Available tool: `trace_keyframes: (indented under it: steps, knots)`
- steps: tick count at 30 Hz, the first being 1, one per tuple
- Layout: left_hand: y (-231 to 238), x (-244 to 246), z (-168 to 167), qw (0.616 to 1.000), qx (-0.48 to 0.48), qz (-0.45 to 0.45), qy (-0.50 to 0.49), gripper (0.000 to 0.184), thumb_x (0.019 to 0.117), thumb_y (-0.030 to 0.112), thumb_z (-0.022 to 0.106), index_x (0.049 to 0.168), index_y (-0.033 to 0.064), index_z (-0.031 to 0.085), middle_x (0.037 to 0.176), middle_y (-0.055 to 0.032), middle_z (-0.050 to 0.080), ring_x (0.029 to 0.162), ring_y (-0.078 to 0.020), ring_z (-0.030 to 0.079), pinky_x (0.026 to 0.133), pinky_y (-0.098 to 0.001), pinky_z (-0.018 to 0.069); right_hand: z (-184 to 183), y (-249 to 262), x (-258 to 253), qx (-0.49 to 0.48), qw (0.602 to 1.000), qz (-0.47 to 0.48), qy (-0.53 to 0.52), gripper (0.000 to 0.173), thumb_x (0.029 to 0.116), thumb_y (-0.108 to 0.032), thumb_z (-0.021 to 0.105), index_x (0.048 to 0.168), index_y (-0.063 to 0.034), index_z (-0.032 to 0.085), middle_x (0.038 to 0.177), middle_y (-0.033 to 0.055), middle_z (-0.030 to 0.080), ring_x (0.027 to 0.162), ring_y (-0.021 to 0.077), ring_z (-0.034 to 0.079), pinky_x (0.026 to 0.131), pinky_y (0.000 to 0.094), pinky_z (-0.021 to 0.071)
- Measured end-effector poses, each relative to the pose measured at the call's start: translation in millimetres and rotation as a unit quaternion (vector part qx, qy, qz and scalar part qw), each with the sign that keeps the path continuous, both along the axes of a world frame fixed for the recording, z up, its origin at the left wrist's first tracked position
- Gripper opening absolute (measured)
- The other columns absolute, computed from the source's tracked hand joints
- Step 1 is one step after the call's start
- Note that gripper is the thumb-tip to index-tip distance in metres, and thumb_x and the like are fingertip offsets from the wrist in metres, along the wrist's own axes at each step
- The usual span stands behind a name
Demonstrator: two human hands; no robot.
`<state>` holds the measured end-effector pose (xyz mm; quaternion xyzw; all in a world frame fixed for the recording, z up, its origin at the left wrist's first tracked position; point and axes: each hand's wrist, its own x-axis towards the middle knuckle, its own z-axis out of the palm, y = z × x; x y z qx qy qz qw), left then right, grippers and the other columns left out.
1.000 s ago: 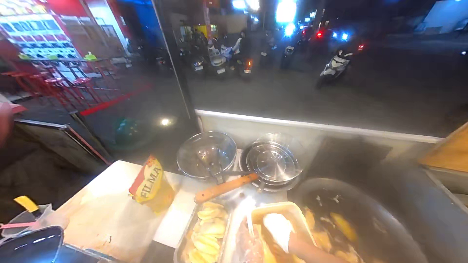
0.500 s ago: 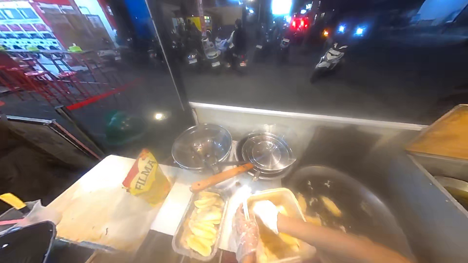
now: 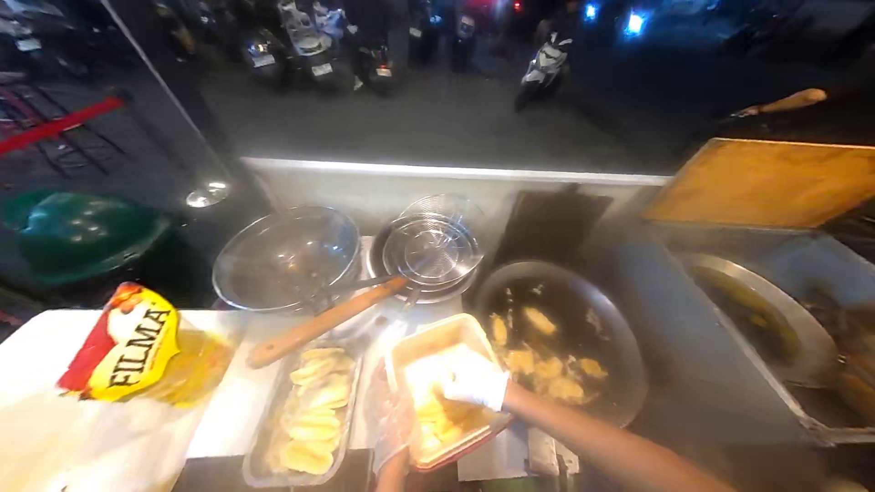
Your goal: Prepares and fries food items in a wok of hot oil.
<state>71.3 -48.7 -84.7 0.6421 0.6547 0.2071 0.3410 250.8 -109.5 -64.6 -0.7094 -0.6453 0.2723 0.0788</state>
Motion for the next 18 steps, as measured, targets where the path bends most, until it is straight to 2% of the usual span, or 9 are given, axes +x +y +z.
trace_keyframes:
  steps: [3, 5, 6, 8, 11, 14, 16, 18]
  knots:
    - [1.8, 0.7, 2.8, 1.000, -0.015, 0.005, 0.002, 0.052, 0.1018, 0.034, 0.060, 0.147, 0.0091, 0.054, 0.131, -0.0194, 0.067, 0.125, -0.0371, 0.061, 0.108, -0.0593, 0.0448, 53.4, -15.6, 37.5, -0.004, 0.986, -0.121, 0.111, 0.040, 0.0859, -0.042, 0.076, 0.109, -0.0102, 0.071, 0.102, 0.0098, 0.072, 0.097, 0.0249, 0.070, 0.087, 0.0510, 0.0564]
    - [2.8, 1.0, 3.8, 1.000, -0.017, 0.008, -0.006, 0.051, 0.1018, 0.031, 0.061, 0.146, 0.0071, 0.055, 0.130, -0.0205, 0.067, 0.124, -0.0378, 0.061, 0.108, -0.0595, 0.0445, 80.1, -33.9, 72.2, 0.013, 0.946, -0.207, 0.251, 0.029, 0.0847, -0.031, 0.081, 0.103, -0.0111, 0.072, 0.090, 0.0029, 0.073, 0.081, 0.0154, 0.071, 0.078, 0.0382, 0.0608]
    - [3.0, 0.2, 3.0, 1.000, -0.017, 0.008, -0.008, 0.050, 0.1019, 0.030, 0.061, 0.146, 0.0071, 0.054, 0.131, -0.0205, 0.066, 0.125, -0.0375, 0.061, 0.108, -0.0591, 0.0440, 84.6, -44.8, 90.1, 0.026, 0.921, -0.239, 0.306, 0.026, 0.0847, -0.028, 0.081, 0.102, -0.0108, 0.072, 0.088, 0.0025, 0.074, 0.079, 0.0150, 0.071, 0.076, 0.0366, 0.0617]
    - [2.1, -2.1, -1.1, 1.000, -0.010, 0.008, -0.011, 0.050, 0.1021, 0.030, 0.060, 0.147, 0.0071, 0.054, 0.134, -0.0199, 0.064, 0.127, -0.0364, 0.060, 0.110, -0.0584, 0.0433, 76.7, -65.8, 126.4, 0.062, 0.892, -0.281, 0.350, 0.026, 0.0864, -0.027, 0.081, 0.104, -0.0094, 0.073, 0.088, 0.0039, 0.074, 0.077, 0.0158, 0.071, 0.074, 0.0359, 0.0617]
    - [1.7, -2.0, -2.0, 1.000, -0.010, 0.013, -0.012, 0.051, 0.1024, 0.028, 0.059, 0.148, 0.0085, 0.052, 0.139, -0.0188, 0.062, 0.131, -0.0352, 0.058, 0.111, -0.0571, 0.0424, 29.4, -82.3, 178.1, 0.050, 0.907, -0.340, 0.243, 0.030, 0.0909, -0.037, 0.076, 0.109, -0.0124, 0.073, 0.097, 0.0051, 0.074, 0.086, 0.0182, 0.071, 0.079, 0.0420, 0.0608]
    - [2.4, -0.5, 3.2, 0.999, -0.027, 0.017, 0.001, 0.052, 0.1026, 0.029, 0.060, 0.150, 0.0105, 0.050, 0.142, -0.0169, 0.061, 0.132, -0.0343, 0.057, 0.112, -0.0566, 0.0419, -35.7, -72.1, 199.4, 0.001, 0.870, -0.447, 0.209, 0.033, 0.0922, -0.030, 0.077, 0.115, -0.0069, 0.072, 0.107, 0.0148, 0.073, 0.096, 0.0274, 0.071, 0.087, 0.0505, 0.0589]
    - [2.6, -1.0, 5.1, 0.999, -0.041, 0.014, 0.012, 0.053, 0.1030, 0.029, 0.059, 0.152, 0.0107, 0.048, 0.144, -0.0162, 0.059, 0.134, -0.0326, 0.056, 0.113, -0.0544, 0.0410, -74.3, -59.7, 203.2, -0.071, 0.853, -0.495, 0.152, 0.036, 0.0935, -0.031, 0.074, 0.120, -0.0072, 0.072, 0.120, 0.0192, 0.071, 0.113, 0.0342, 0.067, 0.100, 0.0570, 0.0520]
    - [3.5, -1.7, 6.9, 0.998, -0.046, 0.007, 0.030, 0.054, 0.1035, 0.031, 0.058, 0.152, 0.0107, 0.048, 0.144, -0.0150, 0.059, 0.134, -0.0307, 0.056, 0.114, -0.0514, 0.0411, -123.6, -51.8, 213.6, -0.134, 0.864, -0.477, 0.089, 0.041, 0.0964, -0.040, 0.068, 0.126, -0.0112, 0.072, 0.130, 0.0186, 0.069, 0.126, 0.0354, 0.062, 0.109, 0.0594, 0.0470]
